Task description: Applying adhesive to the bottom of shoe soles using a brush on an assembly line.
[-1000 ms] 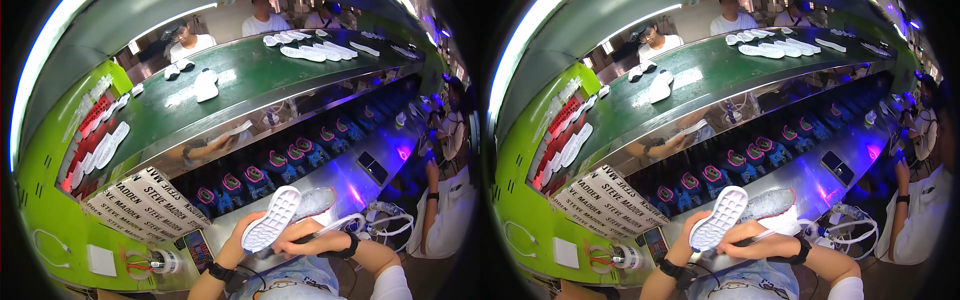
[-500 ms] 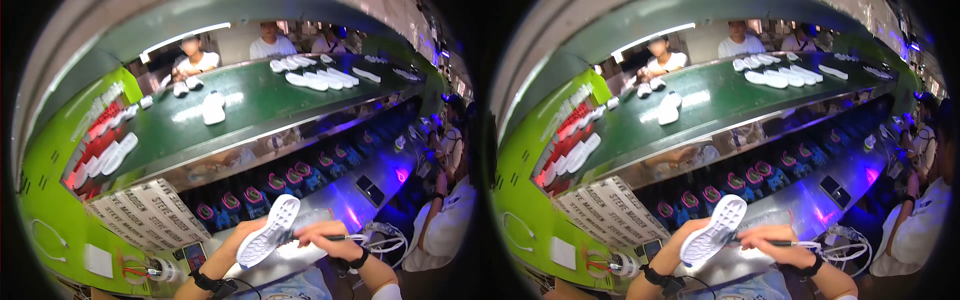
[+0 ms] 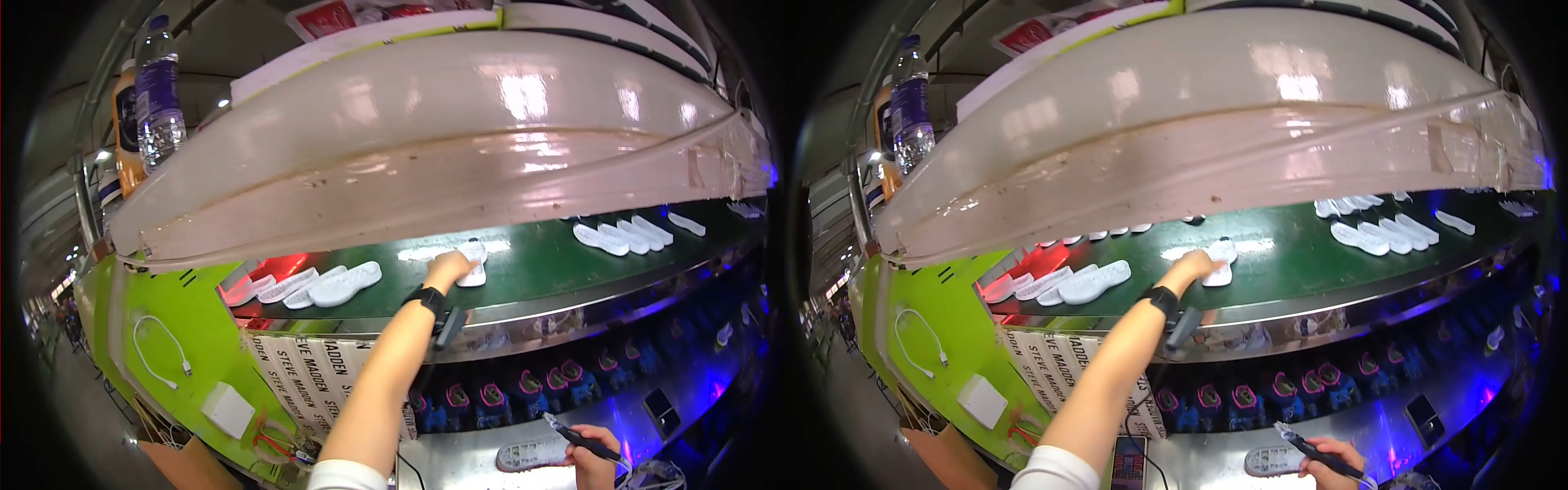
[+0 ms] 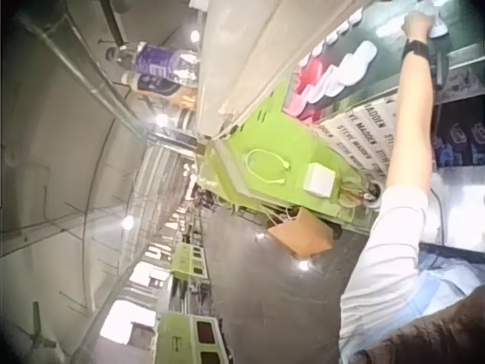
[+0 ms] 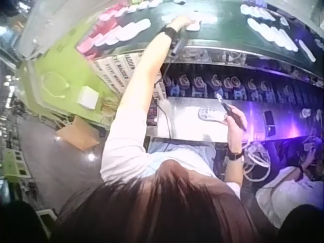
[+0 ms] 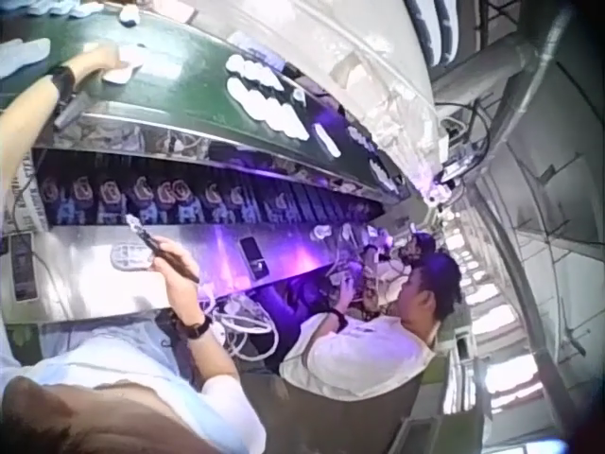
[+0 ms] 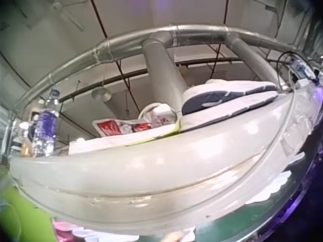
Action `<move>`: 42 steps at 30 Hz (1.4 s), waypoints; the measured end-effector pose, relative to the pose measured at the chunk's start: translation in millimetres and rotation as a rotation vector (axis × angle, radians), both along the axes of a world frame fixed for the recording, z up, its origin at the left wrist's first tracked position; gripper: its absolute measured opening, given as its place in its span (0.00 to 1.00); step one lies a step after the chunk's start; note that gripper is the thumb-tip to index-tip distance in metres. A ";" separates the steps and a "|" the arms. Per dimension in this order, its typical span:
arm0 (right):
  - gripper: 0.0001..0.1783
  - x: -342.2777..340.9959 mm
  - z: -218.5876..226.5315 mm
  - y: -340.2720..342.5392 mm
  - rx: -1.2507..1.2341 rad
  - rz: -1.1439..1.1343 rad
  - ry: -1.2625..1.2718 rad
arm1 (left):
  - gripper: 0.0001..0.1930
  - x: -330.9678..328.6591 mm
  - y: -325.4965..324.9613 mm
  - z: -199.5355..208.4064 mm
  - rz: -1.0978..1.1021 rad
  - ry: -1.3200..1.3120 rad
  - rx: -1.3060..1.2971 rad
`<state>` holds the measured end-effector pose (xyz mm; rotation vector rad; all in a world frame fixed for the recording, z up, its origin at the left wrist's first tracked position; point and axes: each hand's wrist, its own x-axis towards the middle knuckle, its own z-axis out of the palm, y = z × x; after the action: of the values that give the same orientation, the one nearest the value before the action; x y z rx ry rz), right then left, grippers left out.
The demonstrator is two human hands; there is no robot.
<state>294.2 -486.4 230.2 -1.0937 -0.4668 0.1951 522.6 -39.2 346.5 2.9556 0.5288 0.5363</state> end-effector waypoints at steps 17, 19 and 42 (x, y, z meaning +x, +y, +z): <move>0.12 -31.5 -51.6 58.5 -0.356 0.040 -0.052 | 0.23 -318.1 -209.4 -305.7 -0.261 -0.257 -2.646; 0.12 -43.0 -71.1 50.3 -0.434 0.198 -0.503 | 0.22 -313.3 -224.7 -324.8 -0.151 -0.340 -2.581; 0.14 27.4 -16.2 -0.1 -0.660 0.556 -0.861 | 0.20 -210.0 -215.0 -205.4 -0.331 1.113 -2.018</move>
<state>321.6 -486.5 214.1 -1.6595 -1.5635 0.3795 312.6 -254.3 141.1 0.9806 0.2246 -1.0969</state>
